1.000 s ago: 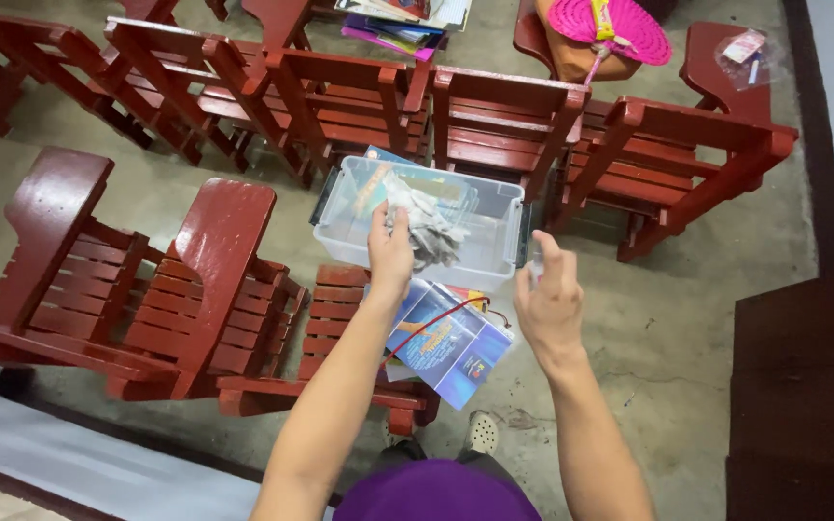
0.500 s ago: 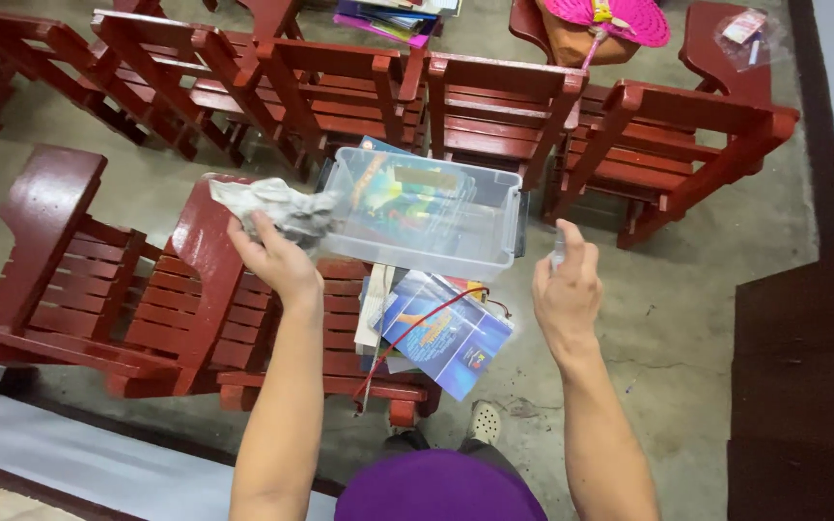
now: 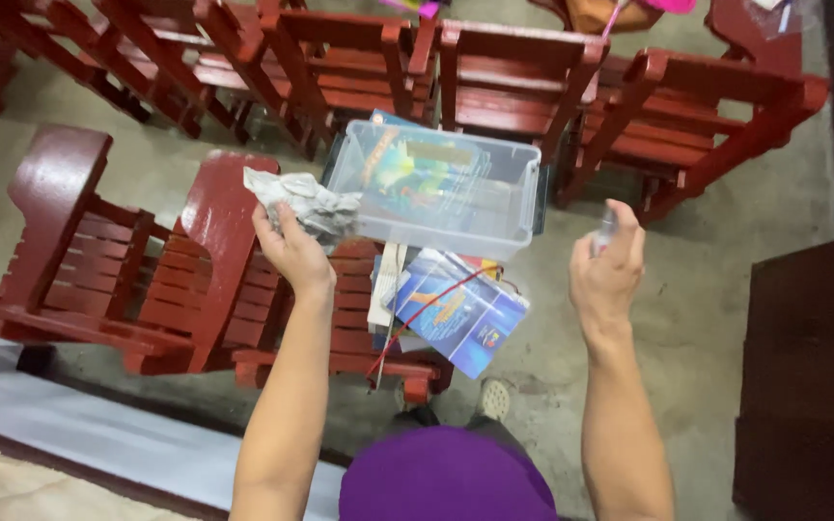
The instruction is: The recorder organizes books and cleans a plastic storage bin using a spray bottle and a cloth.
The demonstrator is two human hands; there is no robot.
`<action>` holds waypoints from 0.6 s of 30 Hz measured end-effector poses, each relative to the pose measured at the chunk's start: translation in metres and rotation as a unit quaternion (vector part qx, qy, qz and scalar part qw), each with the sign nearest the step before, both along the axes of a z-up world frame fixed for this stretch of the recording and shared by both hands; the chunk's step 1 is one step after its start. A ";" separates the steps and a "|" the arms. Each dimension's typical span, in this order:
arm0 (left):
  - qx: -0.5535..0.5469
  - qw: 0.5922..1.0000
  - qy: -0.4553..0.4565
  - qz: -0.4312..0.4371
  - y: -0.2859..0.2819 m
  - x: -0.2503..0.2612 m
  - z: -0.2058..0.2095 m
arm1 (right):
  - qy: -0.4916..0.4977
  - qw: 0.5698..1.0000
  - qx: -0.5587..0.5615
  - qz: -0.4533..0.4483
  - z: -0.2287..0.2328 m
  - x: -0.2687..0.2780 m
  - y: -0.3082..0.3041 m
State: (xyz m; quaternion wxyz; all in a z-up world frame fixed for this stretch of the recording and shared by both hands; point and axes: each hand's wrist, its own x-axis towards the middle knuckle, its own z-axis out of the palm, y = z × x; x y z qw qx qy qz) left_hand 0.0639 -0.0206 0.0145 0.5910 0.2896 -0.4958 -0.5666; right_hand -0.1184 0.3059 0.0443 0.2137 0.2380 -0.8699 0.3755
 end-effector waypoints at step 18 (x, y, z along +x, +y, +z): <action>0.039 0.992 -0.116 -0.041 0.037 -0.006 -0.070 | -0.127 0.886 0.231 0.382 -0.131 0.040 -0.109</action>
